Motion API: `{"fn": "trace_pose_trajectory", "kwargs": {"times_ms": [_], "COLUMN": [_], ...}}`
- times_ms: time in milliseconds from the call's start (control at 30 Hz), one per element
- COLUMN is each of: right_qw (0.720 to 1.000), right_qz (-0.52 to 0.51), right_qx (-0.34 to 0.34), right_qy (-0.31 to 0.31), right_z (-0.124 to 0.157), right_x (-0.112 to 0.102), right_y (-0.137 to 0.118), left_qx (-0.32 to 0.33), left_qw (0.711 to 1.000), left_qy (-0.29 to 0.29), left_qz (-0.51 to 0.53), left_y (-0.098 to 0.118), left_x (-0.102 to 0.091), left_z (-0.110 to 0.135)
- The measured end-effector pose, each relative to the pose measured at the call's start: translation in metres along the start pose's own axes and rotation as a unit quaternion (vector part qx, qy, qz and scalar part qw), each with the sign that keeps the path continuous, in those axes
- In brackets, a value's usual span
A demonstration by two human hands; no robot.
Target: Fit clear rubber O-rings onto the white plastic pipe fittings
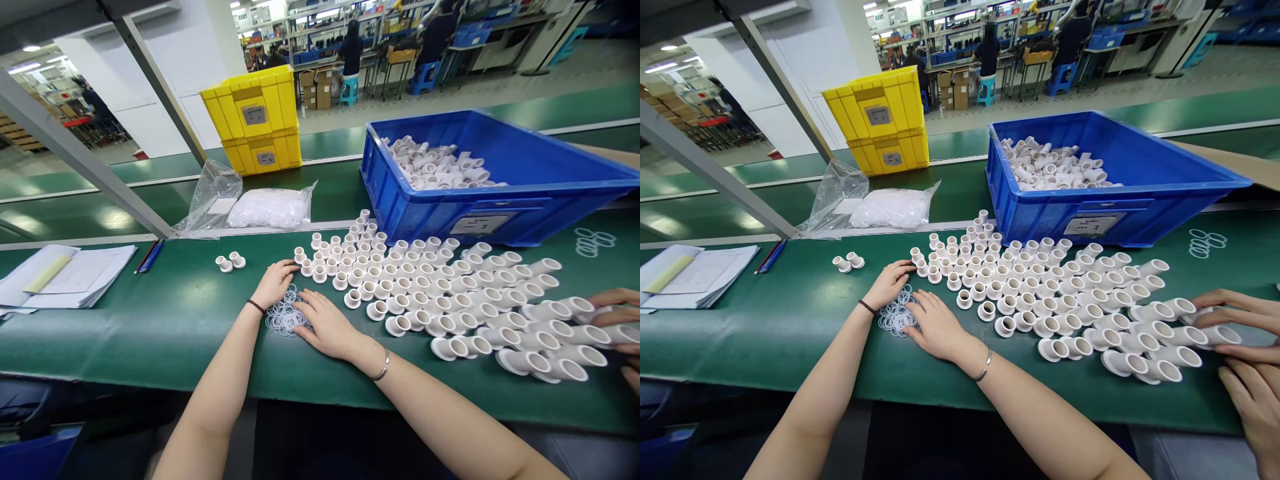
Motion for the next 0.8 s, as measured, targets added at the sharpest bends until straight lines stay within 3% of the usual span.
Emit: {"fn": "trace_pose_trajectory", "kwargs": {"times_ms": [300, 533, 667, 767, 800], "right_qw": [1.000, 0.999, 0.998, 0.998, 0.998], "right_qz": [-0.018, -0.022, -0.031, -0.038, -0.038], "right_qx": [-0.007, -0.014, -0.030, -0.030, -0.029], "right_qy": [0.023, 0.032, 0.040, 0.047, 0.046], "right_z": [0.000, 0.000, 0.002, 0.003, 0.003], "right_x": [0.000, -0.004, -0.003, -0.003, -0.003], "right_y": [0.002, 0.002, 0.001, -0.001, -0.001], "left_qx": [-0.040, -0.094, -0.123, -0.223, -0.265], "left_qw": [0.993, 0.960, 0.897, 0.800, 0.774], "left_qy": [0.054, 0.261, 0.423, 0.556, 0.575], "left_qz": [0.093, 0.041, -0.028, -0.032, -0.031], "left_y": [0.000, 0.004, -0.007, -0.036, -0.048], "left_x": [0.002, -0.012, -0.043, -0.071, -0.079], "left_z": [0.002, 0.009, 0.023, 0.048, 0.058]}}
Point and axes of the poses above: each hand's wrist, its own z-axis away from the middle knuckle, its own x-axis out of the palm, y = z × x, the point moved 2 cm from there along -z, towards the middle knuckle, and after that the axes turned 8 degrees about -z, right-handed, at the moved point
